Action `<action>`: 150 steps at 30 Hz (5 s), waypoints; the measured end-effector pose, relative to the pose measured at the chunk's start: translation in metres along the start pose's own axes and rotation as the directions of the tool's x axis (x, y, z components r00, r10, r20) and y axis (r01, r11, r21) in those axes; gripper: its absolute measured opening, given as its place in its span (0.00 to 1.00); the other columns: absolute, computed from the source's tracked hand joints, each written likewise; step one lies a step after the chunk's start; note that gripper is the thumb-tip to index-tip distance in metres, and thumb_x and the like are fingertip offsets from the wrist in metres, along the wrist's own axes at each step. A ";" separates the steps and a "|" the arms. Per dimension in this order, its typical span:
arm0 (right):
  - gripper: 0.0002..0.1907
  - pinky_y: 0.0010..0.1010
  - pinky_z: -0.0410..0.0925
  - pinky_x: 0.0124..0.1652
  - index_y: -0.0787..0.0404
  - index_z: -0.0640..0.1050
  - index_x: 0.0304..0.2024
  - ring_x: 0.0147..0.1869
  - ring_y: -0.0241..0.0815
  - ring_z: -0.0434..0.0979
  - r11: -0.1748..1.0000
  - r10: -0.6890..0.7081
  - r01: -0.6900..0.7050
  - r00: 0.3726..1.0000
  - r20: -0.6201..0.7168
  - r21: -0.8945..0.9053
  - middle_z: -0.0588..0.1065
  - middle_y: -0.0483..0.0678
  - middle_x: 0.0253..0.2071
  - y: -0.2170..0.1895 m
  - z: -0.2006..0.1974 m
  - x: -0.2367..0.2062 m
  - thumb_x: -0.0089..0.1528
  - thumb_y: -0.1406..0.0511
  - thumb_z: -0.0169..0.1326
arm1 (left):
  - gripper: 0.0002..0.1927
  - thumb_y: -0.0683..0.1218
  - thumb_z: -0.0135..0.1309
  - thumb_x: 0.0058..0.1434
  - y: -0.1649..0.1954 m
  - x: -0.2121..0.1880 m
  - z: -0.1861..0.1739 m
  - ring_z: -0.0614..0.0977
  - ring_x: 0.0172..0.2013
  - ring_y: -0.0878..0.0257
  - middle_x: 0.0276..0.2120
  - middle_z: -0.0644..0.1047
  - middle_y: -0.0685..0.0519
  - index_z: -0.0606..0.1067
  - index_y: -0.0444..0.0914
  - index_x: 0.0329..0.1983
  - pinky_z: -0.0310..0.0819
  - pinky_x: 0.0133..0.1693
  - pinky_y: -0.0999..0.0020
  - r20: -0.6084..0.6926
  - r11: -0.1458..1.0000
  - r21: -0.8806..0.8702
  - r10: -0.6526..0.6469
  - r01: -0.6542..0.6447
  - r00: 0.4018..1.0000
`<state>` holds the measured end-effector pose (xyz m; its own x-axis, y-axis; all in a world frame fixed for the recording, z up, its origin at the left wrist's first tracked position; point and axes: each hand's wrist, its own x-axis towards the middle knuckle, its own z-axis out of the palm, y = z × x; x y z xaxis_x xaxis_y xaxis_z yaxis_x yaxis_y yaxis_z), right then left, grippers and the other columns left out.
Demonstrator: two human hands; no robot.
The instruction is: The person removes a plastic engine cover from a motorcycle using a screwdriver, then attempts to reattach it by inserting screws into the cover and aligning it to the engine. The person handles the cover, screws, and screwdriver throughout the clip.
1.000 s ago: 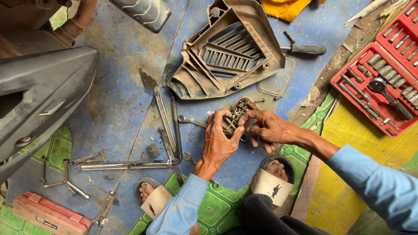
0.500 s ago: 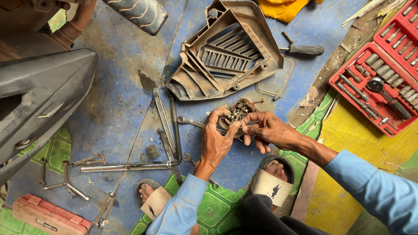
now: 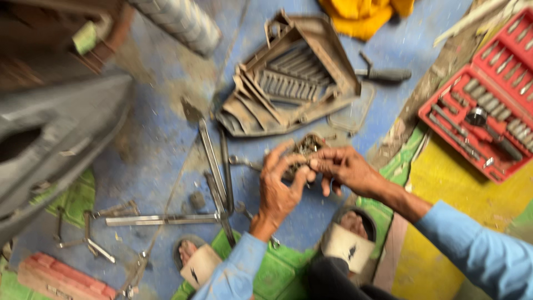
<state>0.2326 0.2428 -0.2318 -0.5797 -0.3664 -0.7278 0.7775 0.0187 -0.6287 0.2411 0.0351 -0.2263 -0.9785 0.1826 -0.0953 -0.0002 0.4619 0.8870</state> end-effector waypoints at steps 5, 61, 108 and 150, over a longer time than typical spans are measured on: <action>0.11 0.25 0.70 0.20 0.63 0.84 0.37 0.20 0.34 0.78 0.891 -0.342 0.256 0.922 -0.180 -0.376 0.80 0.46 0.22 -0.026 0.004 0.000 0.64 0.62 0.56 | 0.12 0.46 0.63 0.59 0.029 0.013 -0.014 0.77 0.58 0.46 0.59 0.76 0.43 0.79 0.37 0.44 0.71 0.59 0.55 -0.024 0.999 -0.049 0.008 -0.009 1.000; 0.15 0.39 0.63 0.42 0.55 0.83 0.51 0.44 0.46 0.70 -0.080 -0.905 0.497 0.327 0.272 -0.864 0.73 0.47 0.45 -0.192 -0.059 0.182 0.62 0.70 0.65 | 0.05 0.44 0.59 0.60 -0.029 0.291 -0.046 0.87 0.30 0.61 0.29 0.84 0.51 0.78 0.38 0.37 0.80 0.35 0.62 0.004 0.964 0.003 -0.268 0.268 0.964; 0.09 0.24 0.73 0.32 0.62 0.80 0.49 0.33 0.32 0.78 0.795 -0.589 0.321 0.616 -0.524 -0.515 0.81 0.46 0.36 -0.056 -0.104 0.037 0.66 0.67 0.60 | 0.18 0.47 0.60 0.65 -0.013 0.185 -0.043 0.76 0.55 0.47 0.53 0.76 0.40 0.74 0.33 0.53 0.68 0.59 0.54 -0.128 0.964 0.265 0.021 0.014 0.991; 0.09 0.36 0.75 0.37 0.63 0.83 0.43 0.38 0.48 0.84 0.664 -0.623 0.145 0.651 -0.435 -0.734 0.82 0.55 0.38 0.018 -0.078 -0.040 0.62 0.67 0.58 | 0.18 0.51 0.56 0.67 -0.035 0.102 -0.047 0.84 0.42 0.41 0.42 0.82 0.37 0.77 0.33 0.51 0.76 0.44 0.53 -0.071 0.900 0.309 -0.299 0.306 0.952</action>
<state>0.2503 0.3307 -0.2353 -0.9672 0.1547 -0.2013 0.2533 0.6417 -0.7239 0.1315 -0.0027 -0.2459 -0.9457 -0.0259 -0.3239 -0.2359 0.7400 0.6299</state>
